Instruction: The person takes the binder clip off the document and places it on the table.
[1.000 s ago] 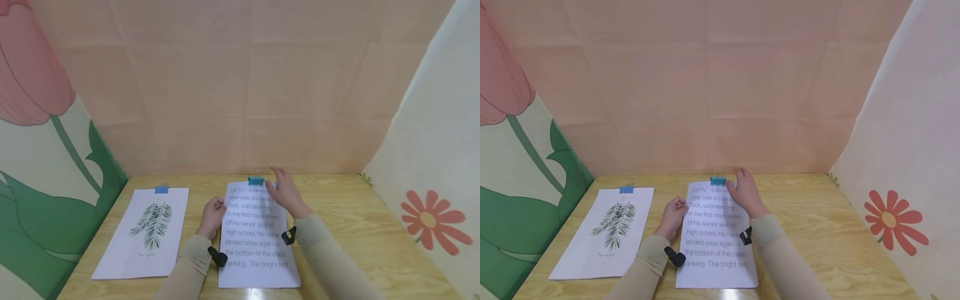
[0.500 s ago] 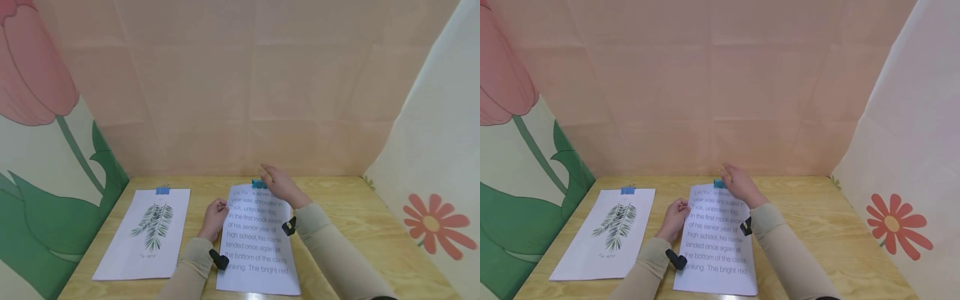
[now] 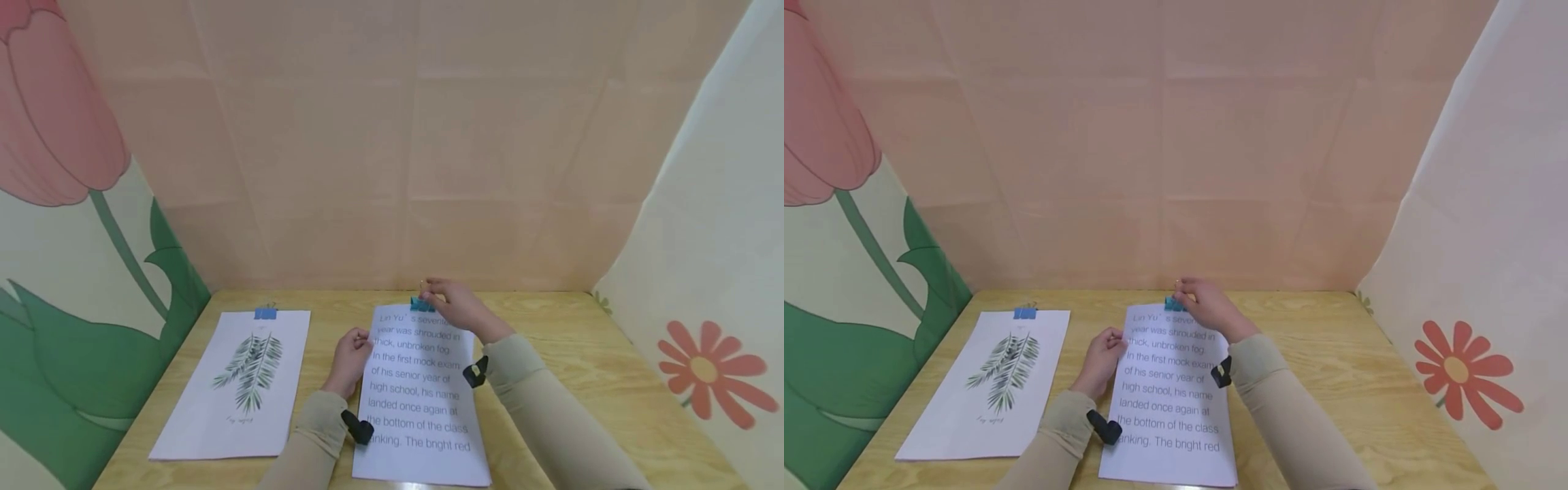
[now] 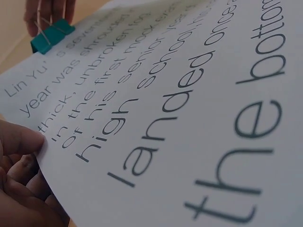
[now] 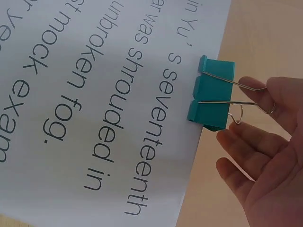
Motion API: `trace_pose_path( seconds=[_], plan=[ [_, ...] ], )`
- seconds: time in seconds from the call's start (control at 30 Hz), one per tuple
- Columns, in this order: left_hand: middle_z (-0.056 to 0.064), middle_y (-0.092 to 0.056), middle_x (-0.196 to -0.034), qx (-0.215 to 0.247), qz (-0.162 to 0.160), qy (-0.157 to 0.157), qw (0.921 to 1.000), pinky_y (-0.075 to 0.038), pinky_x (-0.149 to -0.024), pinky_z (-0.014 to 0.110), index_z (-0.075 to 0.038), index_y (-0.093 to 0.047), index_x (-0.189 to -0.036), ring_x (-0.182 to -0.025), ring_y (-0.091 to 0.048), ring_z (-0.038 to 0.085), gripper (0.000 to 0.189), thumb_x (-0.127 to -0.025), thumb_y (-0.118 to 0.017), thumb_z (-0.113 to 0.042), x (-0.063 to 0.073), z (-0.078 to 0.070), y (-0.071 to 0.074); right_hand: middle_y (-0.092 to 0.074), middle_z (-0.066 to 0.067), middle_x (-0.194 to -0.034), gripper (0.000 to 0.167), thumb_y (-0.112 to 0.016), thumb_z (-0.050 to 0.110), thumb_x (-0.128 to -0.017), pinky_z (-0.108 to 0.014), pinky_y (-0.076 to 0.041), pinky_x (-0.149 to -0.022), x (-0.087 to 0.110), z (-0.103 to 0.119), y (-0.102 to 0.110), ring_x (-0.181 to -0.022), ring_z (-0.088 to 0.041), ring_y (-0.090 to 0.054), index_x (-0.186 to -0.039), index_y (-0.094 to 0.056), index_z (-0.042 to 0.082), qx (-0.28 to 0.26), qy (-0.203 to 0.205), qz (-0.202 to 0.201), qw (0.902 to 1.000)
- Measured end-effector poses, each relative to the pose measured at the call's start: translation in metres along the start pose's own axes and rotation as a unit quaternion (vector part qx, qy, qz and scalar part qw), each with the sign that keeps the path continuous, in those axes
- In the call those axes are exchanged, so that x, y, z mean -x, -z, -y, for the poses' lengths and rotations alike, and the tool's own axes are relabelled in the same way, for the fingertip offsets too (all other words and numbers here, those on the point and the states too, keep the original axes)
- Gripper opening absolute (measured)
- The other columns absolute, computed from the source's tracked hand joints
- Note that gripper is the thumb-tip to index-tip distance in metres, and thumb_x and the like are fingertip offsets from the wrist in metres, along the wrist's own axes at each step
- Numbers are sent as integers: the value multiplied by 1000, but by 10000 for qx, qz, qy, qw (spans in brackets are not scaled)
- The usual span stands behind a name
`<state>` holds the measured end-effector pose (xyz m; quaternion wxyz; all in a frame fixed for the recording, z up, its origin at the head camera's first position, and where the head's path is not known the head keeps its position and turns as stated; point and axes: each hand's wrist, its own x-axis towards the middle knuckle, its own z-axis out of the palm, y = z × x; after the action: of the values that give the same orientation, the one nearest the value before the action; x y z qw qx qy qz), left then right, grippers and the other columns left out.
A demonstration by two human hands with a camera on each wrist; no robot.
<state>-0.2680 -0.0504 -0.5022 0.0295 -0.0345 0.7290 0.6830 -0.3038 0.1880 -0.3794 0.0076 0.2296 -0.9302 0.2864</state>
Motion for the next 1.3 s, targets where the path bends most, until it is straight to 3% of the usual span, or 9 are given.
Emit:
trace_pose_path(
  seconds=[0.1, 0.23, 0.47, 0.6, 0.83, 1.3],
  plan=[
    [11, -70, -98, 15, -20, -35, 10000, -54, -72, 32, -2, -62, -113, -82, -67, 22, 13, -102, -55, -4, 0, 1, 0, -45, -24, -155, 32, -55, 21, -108, -61, -31, -115, 1, 0, 1, -142, -47, -41, -128, -69, 0, -143, 99, -13, 9998],
    [11, -70, -99, 38, -40, 5, 10000, -54, -72, 33, -2, -62, -113, -82, -67, 22, 13, -102, -55, -4, -1, 2, 0, -50, -22, -151, 39, -61, 17, -105, -58, -36, -113, 1, -2, 3, -138, -44, -47, -141, -60, 0, -448, 115, 20, 9989],
    [11, -70, -94, 19, -66, -105, 9999, -52, -69, 30, 1, -62, -109, -79, -66, 20, 11, -100, -57, -2, 1, 1, 0, -52, -21, -150, 58, -67, 18, -102, -54, -41, -111, -1, -4, 5, -136, -39, -52, -152, -46, -1, -1164, -351, 112, 9925],
    [10, -69, -88, 61, 100, -296, 9995, -49, -65, 29, 3, -62, -103, -74, -63, 17, 6, -100, -60, -2, 3, 1, 0, -54, -22, -147, 62, -71, 17, -100, -53, -42, -110, 0, -4, 5, -135, -38, -53, -152, -45, -3, -1333, -444, 104, 9900],
    [9, -67, -92, 44, 404, -507, 9979, -53, -71, 33, 5, -67, -105, -79, -60, 16, 13, -103, -60, -6, 4, -3, 0, -58, -23, -142, 63, -75, 16, -96, -53, -41, -111, 2, -3, 8, -132, -39, -55, -149, -48, -5, -1641, -560, 91, 9848],
    [10, -67, -91, -110, 259, -407, 9988, -51, -67, 28, 3, -68, -104, -77, -59, 17, 13, -104, -60, -6, 6, -2, 0, -64, -24, -129, 46, -68, 16, -102, -51, -48, -104, 3, -14, 3, -121, -36, -62, -138, -55, -8, -1078, 17, 240, 9939]
  ],
)
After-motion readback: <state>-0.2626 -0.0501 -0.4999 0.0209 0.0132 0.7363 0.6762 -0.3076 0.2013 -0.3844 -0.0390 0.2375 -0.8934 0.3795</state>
